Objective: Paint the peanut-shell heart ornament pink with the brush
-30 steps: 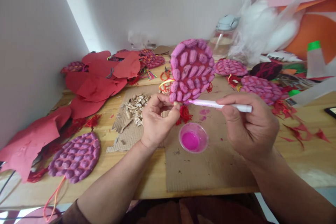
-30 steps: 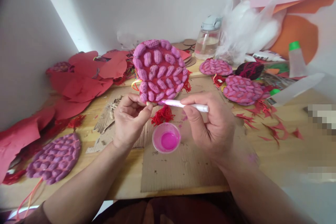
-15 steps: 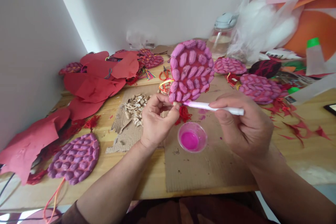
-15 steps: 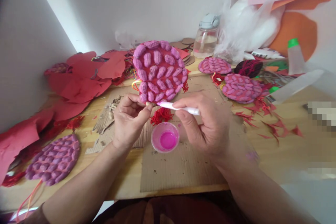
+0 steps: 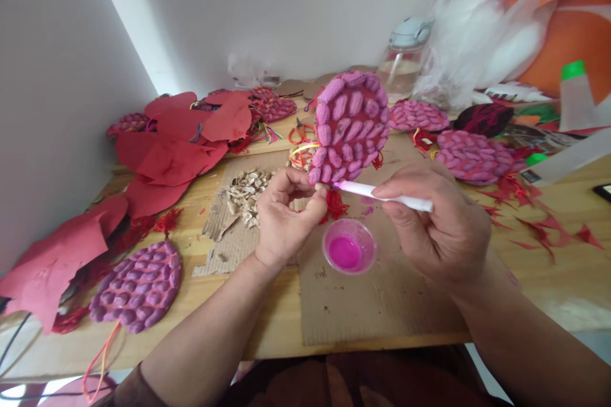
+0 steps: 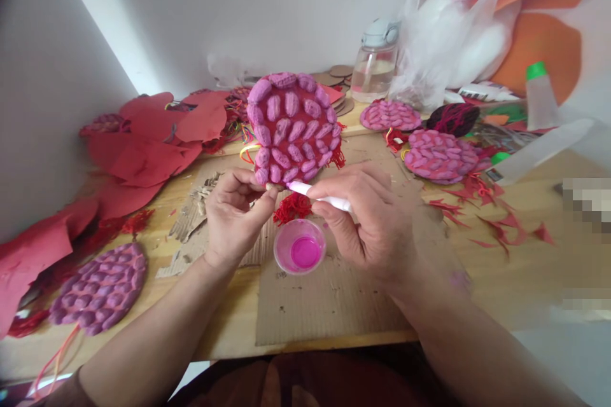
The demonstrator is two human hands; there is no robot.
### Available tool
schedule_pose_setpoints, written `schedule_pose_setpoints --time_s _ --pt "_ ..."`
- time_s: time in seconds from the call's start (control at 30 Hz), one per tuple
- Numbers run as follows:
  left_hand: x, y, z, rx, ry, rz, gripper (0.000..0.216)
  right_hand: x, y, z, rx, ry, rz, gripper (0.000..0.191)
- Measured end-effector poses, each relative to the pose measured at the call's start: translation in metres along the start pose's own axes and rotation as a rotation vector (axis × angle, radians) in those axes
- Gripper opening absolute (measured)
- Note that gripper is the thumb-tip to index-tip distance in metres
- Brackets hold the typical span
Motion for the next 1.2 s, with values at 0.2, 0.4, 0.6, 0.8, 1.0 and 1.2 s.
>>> schedule_pose_setpoints --time_s 0.2,0.4,0.6,0.8,1.0,1.2 --pt "-0.003 0.0 -0.002 0.003 0.043 0.004 0.017 0.004 0.004 0.001 0.025 0.008 0.075 0.02" --pt "-0.005 0.0 -0.003 0.015 0.08 0.067 0.018 0.012 0.009 0.003 0.06 -0.026 0.144 0.018" --pt "-0.007 0.0 -0.005 0.025 0.091 0.096 0.021 0.014 0.012 0.002 0.101 -0.078 0.115 0.016" --pt "-0.011 -0.001 -0.008 0.042 0.152 0.19 0.027 0.015 0.012 0.002 0.096 -0.09 0.103 0.017" --pt "-0.015 0.001 -0.01 0.045 0.162 0.221 0.03 0.012 0.015 0.001 0.151 -0.073 0.114 0.014" --pt "-0.011 -0.002 -0.007 0.011 0.137 0.225 0.027 0.011 0.011 0.002 0.093 -0.083 0.061 0.018"
Point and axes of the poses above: each hand's wrist, its own z-axis away from the middle knuckle, its own y-axis out of the back of the hand, x = y × z, the point moved 6 cm from there along -z, towards the middle knuckle, and after that the axes turned 15 degrees about x, right-handed, at the moved point
